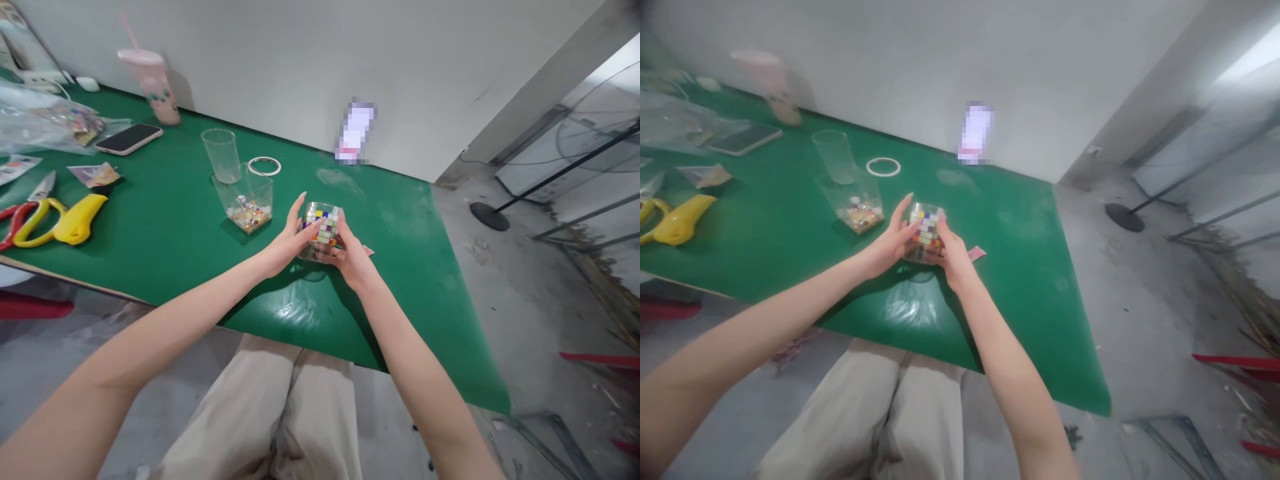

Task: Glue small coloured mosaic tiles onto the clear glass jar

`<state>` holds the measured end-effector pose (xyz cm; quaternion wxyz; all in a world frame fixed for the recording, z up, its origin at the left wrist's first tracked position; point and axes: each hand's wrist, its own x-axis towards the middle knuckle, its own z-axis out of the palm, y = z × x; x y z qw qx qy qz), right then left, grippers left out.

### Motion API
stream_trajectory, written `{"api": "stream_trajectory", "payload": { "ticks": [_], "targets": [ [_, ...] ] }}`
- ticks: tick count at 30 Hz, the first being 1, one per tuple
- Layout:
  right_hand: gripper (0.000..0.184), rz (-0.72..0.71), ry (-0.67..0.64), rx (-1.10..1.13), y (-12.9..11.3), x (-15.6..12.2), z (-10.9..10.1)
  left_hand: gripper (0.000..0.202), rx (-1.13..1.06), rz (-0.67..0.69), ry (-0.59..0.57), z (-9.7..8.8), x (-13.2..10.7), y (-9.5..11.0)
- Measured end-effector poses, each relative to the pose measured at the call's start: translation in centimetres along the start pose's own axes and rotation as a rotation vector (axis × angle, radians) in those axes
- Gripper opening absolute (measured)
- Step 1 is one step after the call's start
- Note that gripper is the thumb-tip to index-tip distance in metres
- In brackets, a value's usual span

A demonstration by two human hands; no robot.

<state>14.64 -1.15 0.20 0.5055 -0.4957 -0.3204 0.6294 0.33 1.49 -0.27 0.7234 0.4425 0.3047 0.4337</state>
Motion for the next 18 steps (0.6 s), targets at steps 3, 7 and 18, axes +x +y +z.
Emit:
{"api": "stream_trajectory", "payload": {
  "ticks": [3, 7, 18],
  "targets": [
    [0.058, 0.067, -0.044, 0.029, -0.8, -0.1, -0.1, 0.083, -0.056, -0.056, 0.047, -0.4, 0.1, 0.3],
    [0.049, 0.050, -0.037, 0.003, -1.4, -0.3, -0.1, 0.063, -0.158, -0.084, 0.055, -0.6, 0.3, 1.0],
    [0.049, -0.221, 0.096, -0.071, -0.4, -1.3, 1.2, 0.050, -0.318, -0.025, -0.032, -0.7, -0.3, 1.9]
  ]
}}
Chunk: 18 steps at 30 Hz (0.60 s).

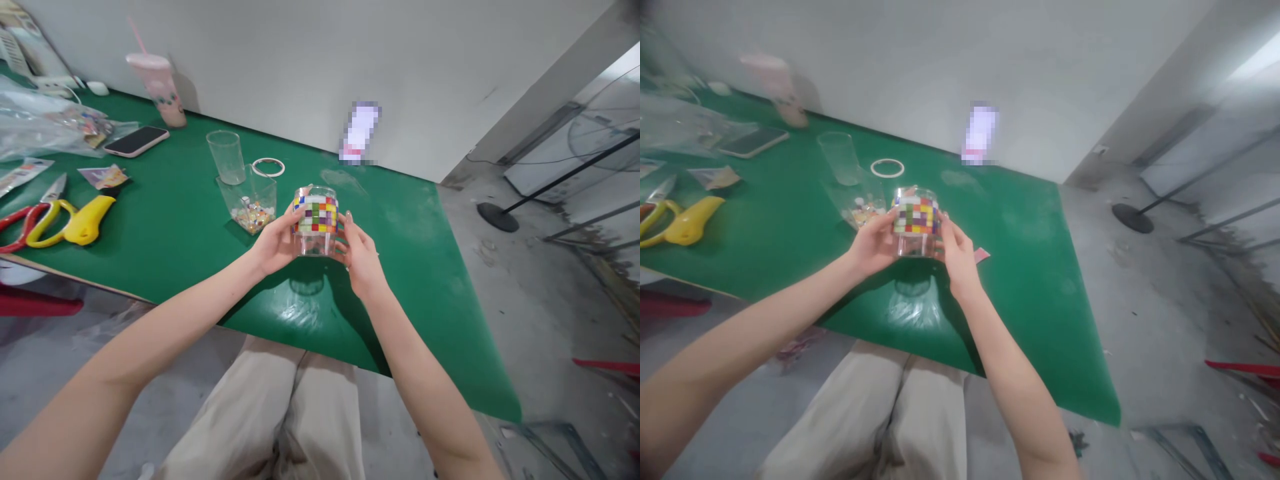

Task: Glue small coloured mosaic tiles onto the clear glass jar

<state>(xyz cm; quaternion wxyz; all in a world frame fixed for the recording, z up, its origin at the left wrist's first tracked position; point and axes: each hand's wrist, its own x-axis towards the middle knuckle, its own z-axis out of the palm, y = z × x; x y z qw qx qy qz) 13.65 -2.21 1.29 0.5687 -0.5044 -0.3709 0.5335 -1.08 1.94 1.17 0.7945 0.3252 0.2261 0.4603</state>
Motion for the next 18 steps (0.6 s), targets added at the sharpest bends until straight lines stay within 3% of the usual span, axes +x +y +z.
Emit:
{"api": "stream_trajectory", "payload": {
  "ticks": [5, 10, 15, 18],
  "targets": [
    [0.048, 0.052, -0.031, 0.076, 0.0, -0.8, 0.9, 0.041, 0.014, -0.028, 0.009, 0.0, 0.0, -0.4],
    [0.047, 0.128, -0.105, 0.143, 0.2, -0.9, 0.8, 0.054, 0.042, -0.081, -0.005, 0.2, 0.1, -1.0],
    [0.050, 0.103, -0.072, 0.140, -0.1, -0.5, -0.1, 0.070, 0.109, 0.057, 0.108, 0.0, 0.8, -1.1],
    [0.049, 0.052, -0.031, 0.067, -0.1, -0.4, -0.1, 0.056, 0.142, 0.060, 0.134, -0.2, 1.1, -1.3]
  ]
}}
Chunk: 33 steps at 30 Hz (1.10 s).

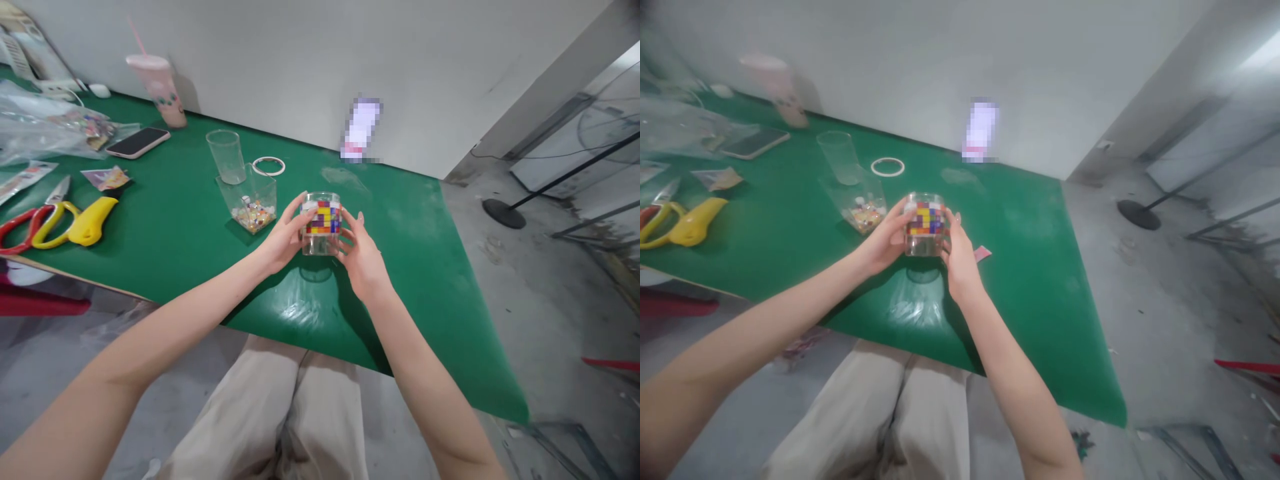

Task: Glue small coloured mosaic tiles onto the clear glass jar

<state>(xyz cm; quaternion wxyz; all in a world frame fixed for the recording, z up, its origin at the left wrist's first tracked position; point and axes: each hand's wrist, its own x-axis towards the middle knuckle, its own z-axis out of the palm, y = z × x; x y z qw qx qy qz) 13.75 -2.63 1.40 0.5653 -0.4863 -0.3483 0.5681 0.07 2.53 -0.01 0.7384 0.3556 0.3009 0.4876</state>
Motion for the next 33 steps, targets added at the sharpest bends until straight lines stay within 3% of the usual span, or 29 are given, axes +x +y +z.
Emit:
{"api": "stream_trajectory", "payload": {
  "ticks": [6, 14, 16, 21, 24, 28, 33],
  "targets": [
    [0.052, -0.091, -0.028, -0.226, 0.0, 0.1, -0.1, 0.029, -0.050, -0.086, -0.037, -0.1, -0.2, -0.2],
    [0.064, -0.073, 0.203, -0.226, 0.5, 1.0, -0.7, 0.045, -0.089, -0.090, -0.133, -0.3, -0.6, 0.4],
    [0.064, -0.046, 0.167, -0.190, 0.5, 1.0, -0.4, 0.051, -0.080, -0.080, -0.162, -0.2, -0.7, 0.5],
    [0.068, 0.078, -0.092, -0.039, 0.5, 0.4, 0.6, 0.074, 0.021, -0.037, -0.209, 0.3, -1.3, 0.4],
    [0.069, 0.043, -0.085, -0.031, 0.9, 0.4, 0.6, 0.084, 0.041, -0.057, -0.199, 0.4, -1.5, 0.1],
    [0.060, 0.027, -0.100, 0.027, 1.1, 0.9, 0.1, 0.080, 0.001, -0.029, -0.260, 0.3, -1.3, 0.3],
    [0.057, 0.012, -0.105, 0.068, 0.1, 0.5, -0.1, 0.085, 0.181, 0.066, -0.321, 0.4, -1.7, 0.8]
  ]
}}
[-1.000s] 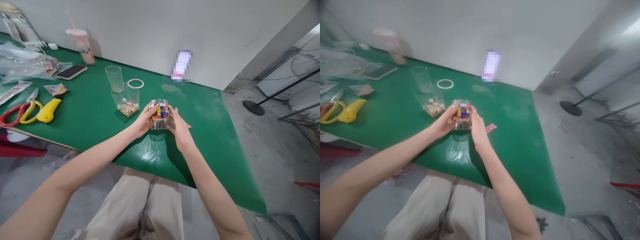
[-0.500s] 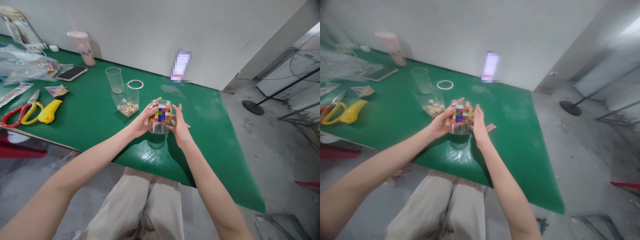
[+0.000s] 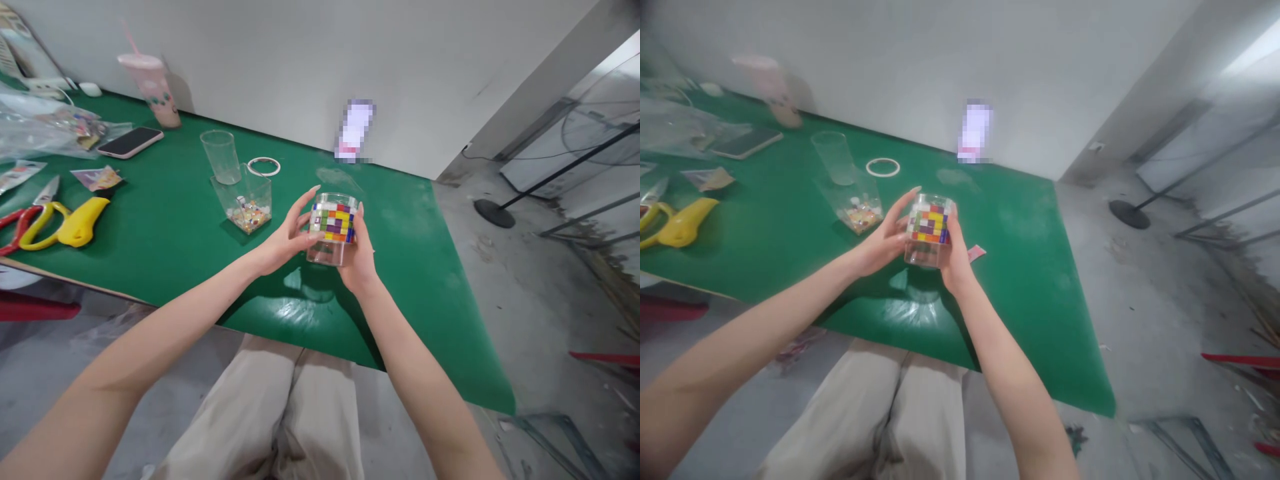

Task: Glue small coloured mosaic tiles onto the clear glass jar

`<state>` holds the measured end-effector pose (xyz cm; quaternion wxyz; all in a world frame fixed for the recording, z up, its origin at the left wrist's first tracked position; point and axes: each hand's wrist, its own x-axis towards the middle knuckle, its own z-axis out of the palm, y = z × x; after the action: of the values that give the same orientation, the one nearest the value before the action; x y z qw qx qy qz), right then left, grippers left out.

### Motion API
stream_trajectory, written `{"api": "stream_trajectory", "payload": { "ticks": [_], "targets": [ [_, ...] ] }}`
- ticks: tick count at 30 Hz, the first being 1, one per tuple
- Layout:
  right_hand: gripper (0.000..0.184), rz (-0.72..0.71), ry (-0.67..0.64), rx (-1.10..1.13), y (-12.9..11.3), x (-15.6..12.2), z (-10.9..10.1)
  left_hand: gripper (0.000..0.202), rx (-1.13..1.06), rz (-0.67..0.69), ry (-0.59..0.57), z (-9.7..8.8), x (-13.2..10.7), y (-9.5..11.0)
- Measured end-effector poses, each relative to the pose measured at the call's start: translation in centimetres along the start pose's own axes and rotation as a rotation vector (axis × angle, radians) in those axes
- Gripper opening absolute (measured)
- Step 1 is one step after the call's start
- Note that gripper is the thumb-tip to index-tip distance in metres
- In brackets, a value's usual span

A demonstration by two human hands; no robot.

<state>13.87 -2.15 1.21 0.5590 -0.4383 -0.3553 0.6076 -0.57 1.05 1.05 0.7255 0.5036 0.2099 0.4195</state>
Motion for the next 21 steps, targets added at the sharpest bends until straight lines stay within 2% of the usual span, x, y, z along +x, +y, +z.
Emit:
{"api": "stream_trajectory", "payload": {
  "ticks": [3, 8, 14, 17, 21],
  "targets": [
    [0.057, 0.004, 0.029, -0.044, -0.3, -0.2, 0.3, 0.092, 0.120, 0.050, 0.038, 0.5, -0.2, 0.2],
    [0.055, -0.044, 0.154, -0.071, 0.3, 0.2, 0.3, 0.093, 0.268, 0.118, 0.077, 0.6, -0.3, -0.1],
    [0.059, -0.097, 0.064, -0.065, 1.0, 0.6, 0.2, 0.096, 0.409, 0.175, 0.101, 0.3, -0.2, -0.9],
    [0.060, -0.145, 0.083, -0.148, 1.7, 0.8, 0.2, 0.100, 0.521, 0.263, 0.086, 0.0, 0.1, -1.4],
    [0.061, -0.188, 0.114, -0.194, 2.4, 1.0, 0.1, 0.094, 0.640, 0.344, 0.069, -0.4, 0.3, -1.8]
  ]
}}
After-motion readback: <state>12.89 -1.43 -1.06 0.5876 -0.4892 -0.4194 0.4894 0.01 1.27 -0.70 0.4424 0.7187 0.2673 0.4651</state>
